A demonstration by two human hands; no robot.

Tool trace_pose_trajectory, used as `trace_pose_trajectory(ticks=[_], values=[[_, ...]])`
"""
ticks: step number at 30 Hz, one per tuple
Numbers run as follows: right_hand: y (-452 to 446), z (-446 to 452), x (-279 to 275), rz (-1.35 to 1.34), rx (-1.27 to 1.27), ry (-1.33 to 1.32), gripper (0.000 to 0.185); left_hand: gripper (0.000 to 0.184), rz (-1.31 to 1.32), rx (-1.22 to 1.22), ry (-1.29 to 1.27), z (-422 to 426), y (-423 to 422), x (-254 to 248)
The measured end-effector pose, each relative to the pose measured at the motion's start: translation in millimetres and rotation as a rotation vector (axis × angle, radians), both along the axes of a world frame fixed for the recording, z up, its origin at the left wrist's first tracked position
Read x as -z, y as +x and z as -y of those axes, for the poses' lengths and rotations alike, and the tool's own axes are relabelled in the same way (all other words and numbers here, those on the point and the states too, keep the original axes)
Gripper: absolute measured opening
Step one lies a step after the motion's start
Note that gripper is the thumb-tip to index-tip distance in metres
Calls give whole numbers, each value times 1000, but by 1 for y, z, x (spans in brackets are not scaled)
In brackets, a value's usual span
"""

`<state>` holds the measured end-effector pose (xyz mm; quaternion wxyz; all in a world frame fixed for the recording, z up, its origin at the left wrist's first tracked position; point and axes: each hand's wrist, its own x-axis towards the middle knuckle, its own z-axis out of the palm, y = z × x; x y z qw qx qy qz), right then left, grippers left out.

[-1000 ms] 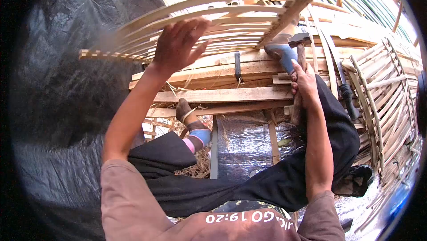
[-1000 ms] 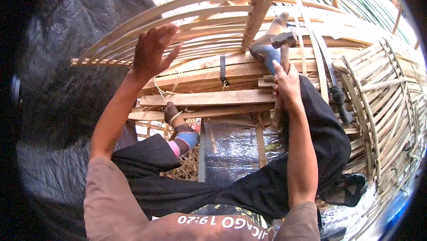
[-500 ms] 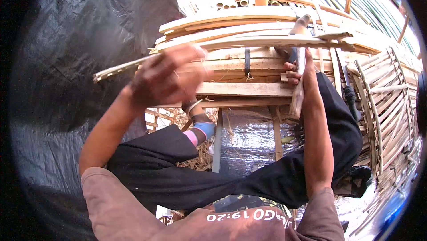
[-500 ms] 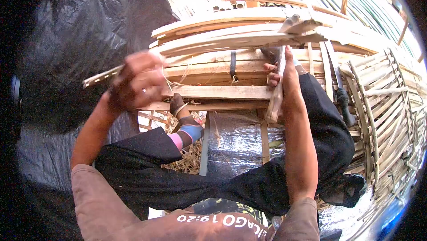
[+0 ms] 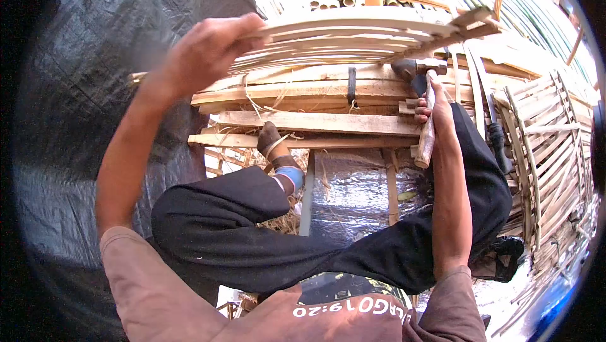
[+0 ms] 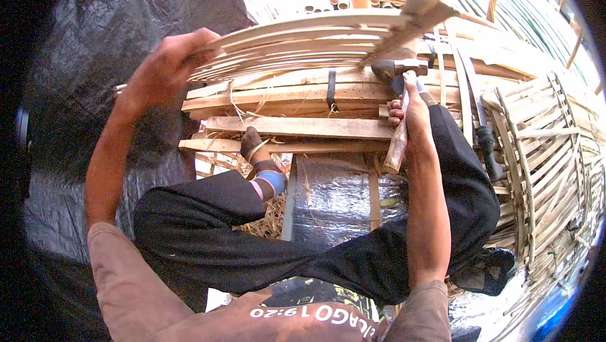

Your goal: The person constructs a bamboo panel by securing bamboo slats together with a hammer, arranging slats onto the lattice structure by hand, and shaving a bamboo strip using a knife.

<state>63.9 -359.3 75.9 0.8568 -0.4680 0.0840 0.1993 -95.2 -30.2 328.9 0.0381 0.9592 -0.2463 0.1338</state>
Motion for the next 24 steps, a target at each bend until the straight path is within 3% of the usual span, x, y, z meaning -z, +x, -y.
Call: trace_pose_trajectory(ticks=[1, 3, 6, 8, 9, 11, 12, 14, 15, 18, 20, 22, 23, 24], values=[[-2, 0, 2, -3, 2, 2, 42, 20, -127, -19, -71, -4, 1, -9], [0, 1, 5, 33, -8, 19, 43, 23, -78, -6, -1, -17, 1, -29], [-1, 0, 3, 31, 13, -39, 47, 30, 66, -154, 109, -50, 2, -57], [-1, -1, 2, 27, 21, -57, 49, 37, 397, -272, 115, -76, 3, -79], [1, -1, 4, 12, 8, -42, 51, 37, 395, -274, 118, -92, 6, -95], [1, -1, 5, 2, -5, -20, 52, 42, 382, -505, 33, -126, 18, -133], [0, -1, 5, 7, -13, -11, 53, 42, 385, -501, 36, -152, 24, -151], [-2, -1, 4, 13, -12, 1, 53, 41, 815, -144, 524, -166, 32, -171], [-3, -2, 3, 27, -8, -10, 53, 38, 851, -170, 513, -161, 30, -183], [-4, 1, 2, 35, 15, -25, 53, 33, 697, -387, 87, -17, 15, -124], [-5, -3, -1, 7, 44, 42, 48, 39, 514, -477, -64, -3, 36, -92], [-3, -1, 0, 13, 56, 49, 47, 33, 552, -522, 526, -41, 87, -29], [-2, 3, 1, 15, 75, 60, 46, 27, 809, -380, 562, -53, 116, 16], [-1, 6, -1, 15, 83, 33, 44, 25, 760, -343, 505, -51, 130, 59]])
